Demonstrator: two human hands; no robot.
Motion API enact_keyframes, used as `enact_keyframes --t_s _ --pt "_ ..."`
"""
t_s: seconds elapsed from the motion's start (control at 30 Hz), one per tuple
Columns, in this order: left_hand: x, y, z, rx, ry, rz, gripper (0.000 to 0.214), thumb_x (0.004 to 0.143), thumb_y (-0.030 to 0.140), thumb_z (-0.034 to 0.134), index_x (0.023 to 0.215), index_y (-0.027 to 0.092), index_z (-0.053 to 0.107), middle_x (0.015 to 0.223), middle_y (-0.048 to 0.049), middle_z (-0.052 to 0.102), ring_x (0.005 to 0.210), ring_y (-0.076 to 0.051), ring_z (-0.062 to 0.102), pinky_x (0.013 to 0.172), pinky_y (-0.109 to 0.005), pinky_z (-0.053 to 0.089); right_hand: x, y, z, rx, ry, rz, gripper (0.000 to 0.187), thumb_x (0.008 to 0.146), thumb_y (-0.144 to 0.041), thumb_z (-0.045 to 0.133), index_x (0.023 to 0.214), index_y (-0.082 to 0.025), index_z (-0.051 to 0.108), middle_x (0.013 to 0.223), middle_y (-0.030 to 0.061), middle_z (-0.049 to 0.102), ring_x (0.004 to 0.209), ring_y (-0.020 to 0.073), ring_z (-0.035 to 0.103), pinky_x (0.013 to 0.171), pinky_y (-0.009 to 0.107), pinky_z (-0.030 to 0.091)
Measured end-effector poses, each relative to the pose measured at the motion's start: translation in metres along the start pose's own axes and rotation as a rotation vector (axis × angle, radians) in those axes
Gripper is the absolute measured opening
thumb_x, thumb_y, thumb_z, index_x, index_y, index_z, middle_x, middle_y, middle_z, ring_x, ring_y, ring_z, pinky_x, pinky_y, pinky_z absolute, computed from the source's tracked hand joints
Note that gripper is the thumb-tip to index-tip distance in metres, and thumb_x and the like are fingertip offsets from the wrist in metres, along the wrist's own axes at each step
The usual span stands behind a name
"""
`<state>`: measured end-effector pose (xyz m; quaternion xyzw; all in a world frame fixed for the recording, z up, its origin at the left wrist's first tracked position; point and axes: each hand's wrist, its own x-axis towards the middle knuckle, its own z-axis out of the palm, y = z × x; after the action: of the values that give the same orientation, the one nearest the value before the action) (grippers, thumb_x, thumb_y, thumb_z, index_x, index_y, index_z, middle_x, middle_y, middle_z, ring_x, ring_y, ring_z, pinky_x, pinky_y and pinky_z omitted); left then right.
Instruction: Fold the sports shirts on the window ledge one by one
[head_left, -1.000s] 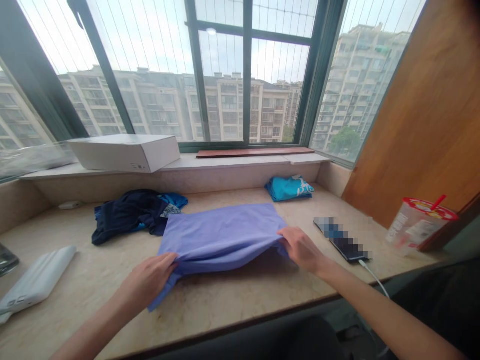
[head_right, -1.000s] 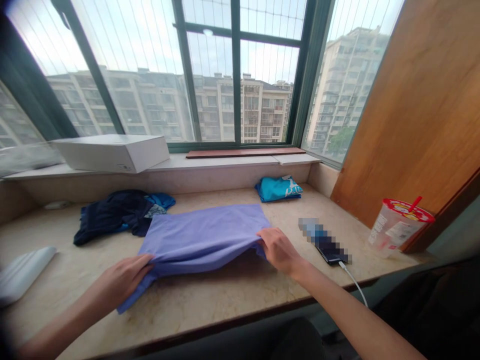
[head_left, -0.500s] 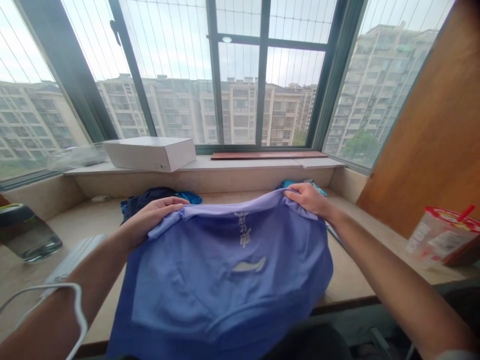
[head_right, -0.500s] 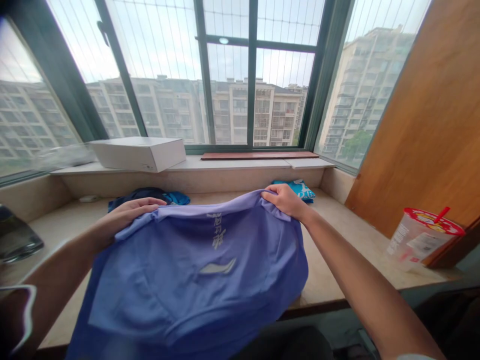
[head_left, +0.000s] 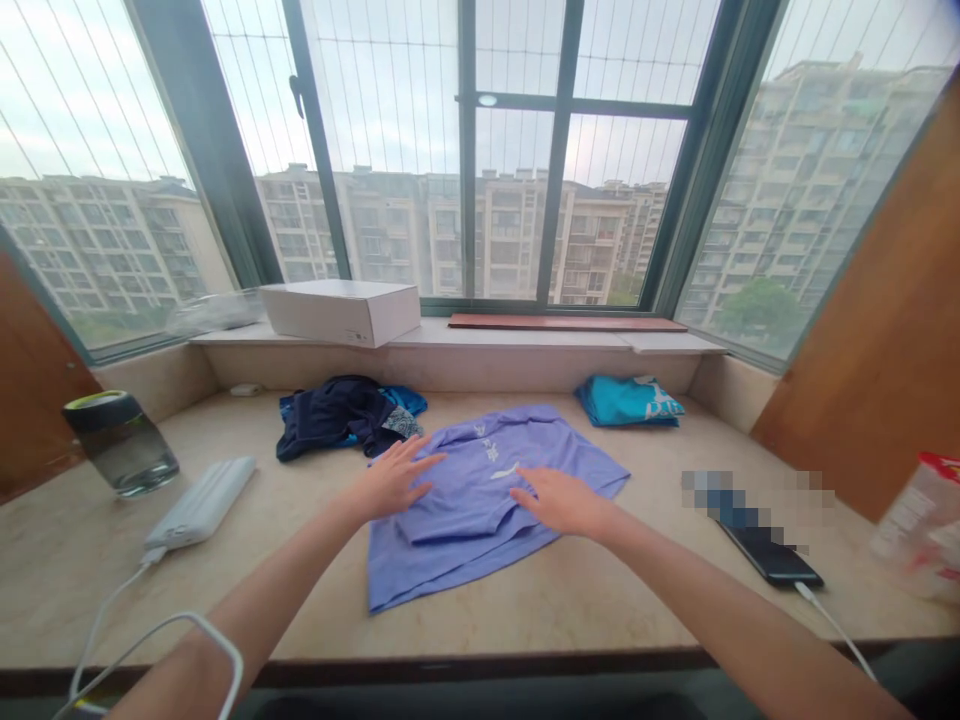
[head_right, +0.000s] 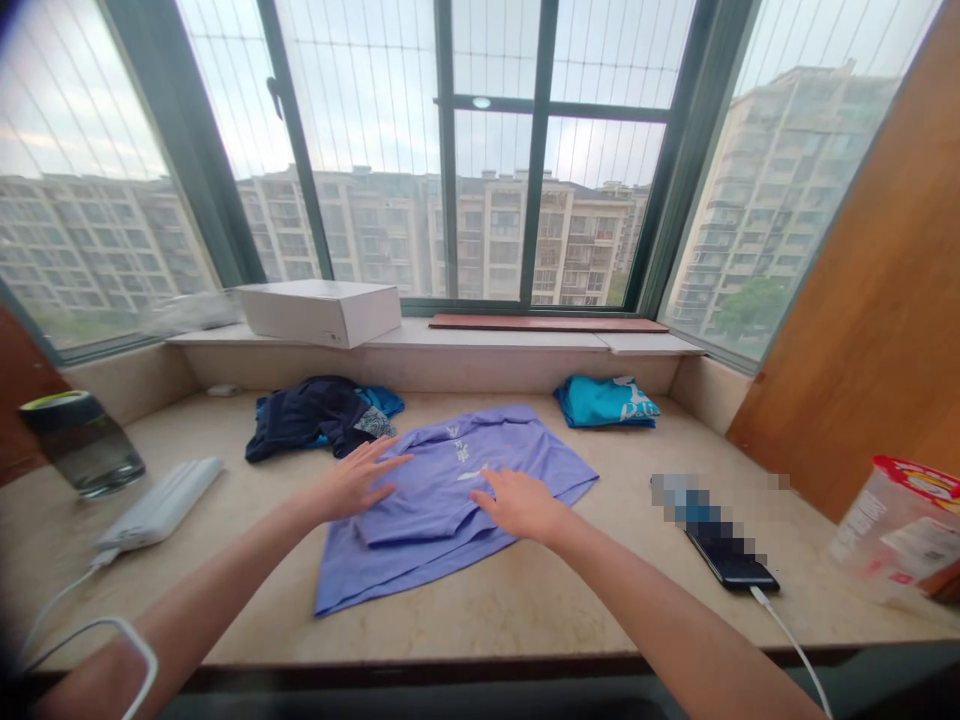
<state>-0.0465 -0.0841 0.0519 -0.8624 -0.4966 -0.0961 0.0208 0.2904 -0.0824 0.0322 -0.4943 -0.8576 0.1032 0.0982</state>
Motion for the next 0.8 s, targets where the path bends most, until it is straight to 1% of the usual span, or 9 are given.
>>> enact_keyframes --t_s 0.1,0.2,0.3,0.4,0.5,0.57,0.6,0.7,0.8 --pt "-0.005 -0.002 0.011 -0.02 -0.052 -0.094 0.045 0.095 0.043 0.051 0.134 0.025 0.064 0.153 -0.014 0.048 0.14 -0.037 0.044 0.116 -0.056 0.033 0.001 0.009 0.014 -0.038 -0.055 0.017 0.056 0.102 -0.053 0.033 0.142 -0.021 0.056 0.15 0.0162 0.051 0.14 0.0361 0.045 0.109 0.058 0.041" --pt "-0.012 0.004 0.015 -0.059 -0.045 -0.123 0.044 0.096 0.043 0.046 0.126 0.019 0.069 0.143 -0.017 0.058 0.133 -0.036 0.052 0.113 -0.053 0.039 0.016 0.032 0.011 -0.055 -0.077 0.016 0.052 0.104 -0.048 0.026 0.142 -0.027 0.056 0.153 0.0113 0.048 0.143 0.033 0.041 0.112 0.062 0.035" --pt "-0.019 0.029 0.009 -0.121 -0.02 -0.143 0.042 0.096 0.041 0.045 0.116 0.017 0.072 0.132 -0.0178 0.066 0.126 -0.034 0.059 0.11 -0.049 0.043 0.034 0.057 -0.001 -0.095 -0.082 0.047 0.046 0.105 -0.041 0.029 0.136 -0.031 0.061 0.15 0.0069 0.053 0.141 0.0297 0.045 0.114 0.061 0.032" --pt "-0.021 0.067 -0.008 -0.33 -0.008 -0.167 0.041 0.094 0.046 0.046 0.101 0.018 0.075 0.112 -0.0143 0.074 0.109 -0.031 0.066 0.099 -0.041 0.049 0.047 0.074 -0.012 -0.14 -0.036 0.086 0.041 0.102 -0.034 0.038 0.125 -0.023 0.07 0.142 0.0134 0.059 0.14 0.0349 0.045 0.114 0.064 0.027" --pt "-0.022 0.098 -0.028 -0.649 -0.207 -0.273 0.052 0.091 0.059 0.047 0.083 0.015 0.074 0.076 -0.0085 0.073 0.076 -0.026 0.069 0.07 -0.034 0.054 0.049 0.079 -0.012 -0.156 0.012 0.111 0.043 0.102 -0.036 0.039 0.126 -0.017 0.069 0.141 0.0188 0.06 0.139 0.0358 0.046 0.115 0.06 0.029" --pt "-0.023 0.107 -0.038 -0.78 -0.355 -0.344 0.052 0.089 0.06 0.048 0.082 0.015 0.072 0.069 -0.0058 0.069 0.067 -0.024 0.068 0.058 -0.031 0.051 0.045 0.076 -0.004 -0.143 0.022 0.093 0.048 0.103 -0.042 0.037 0.138 -0.018 0.061 0.148 0.0167 0.053 0.141 0.0312 0.045 0.117 0.05 0.032" --pt "-0.023 0.109 -0.042 -0.76 -0.37 -0.362 0.049 0.089 0.058 0.049 0.08 0.015 0.071 0.068 -0.0056 0.069 0.066 -0.024 0.068 0.056 -0.03 0.05 0.042 0.074 0.003 -0.13 0.018 0.071 0.052 0.103 -0.045 0.036 0.143 -0.018 0.055 0.152 0.0155 0.049 0.142 0.0296 0.043 0.117 0.047 0.032" --pt "-0.01 0.107 -0.042 -0.476 -0.159 -0.309 0.042 0.093 0.049 0.046 0.076 0.018 0.068 0.073 -0.0077 0.071 0.076 -0.025 0.07 0.068 -0.034 0.053 0.034 0.067 0.025 -0.087 0.016 0.016 0.058 0.103 -0.05 0.035 0.151 -0.019 0.045 0.158 0.0151 0.04 0.146 0.0306 0.035 0.119 0.048 0.029" --pt "0.026 0.107 -0.024 -0.352 0.04 -0.075 0.032 0.096 0.038 0.043 0.1 0.021 0.07 0.104 -0.01 0.074 0.101 -0.026 0.069 0.092 -0.036 0.052 0.029 0.062 0.04 -0.059 0.049 0.014 0.059 0.104 -0.049 0.033 0.153 -0.017 0.041 0.16 0.0171 0.035 0.149 0.0331 0.029 0.119 0.053 0.026"
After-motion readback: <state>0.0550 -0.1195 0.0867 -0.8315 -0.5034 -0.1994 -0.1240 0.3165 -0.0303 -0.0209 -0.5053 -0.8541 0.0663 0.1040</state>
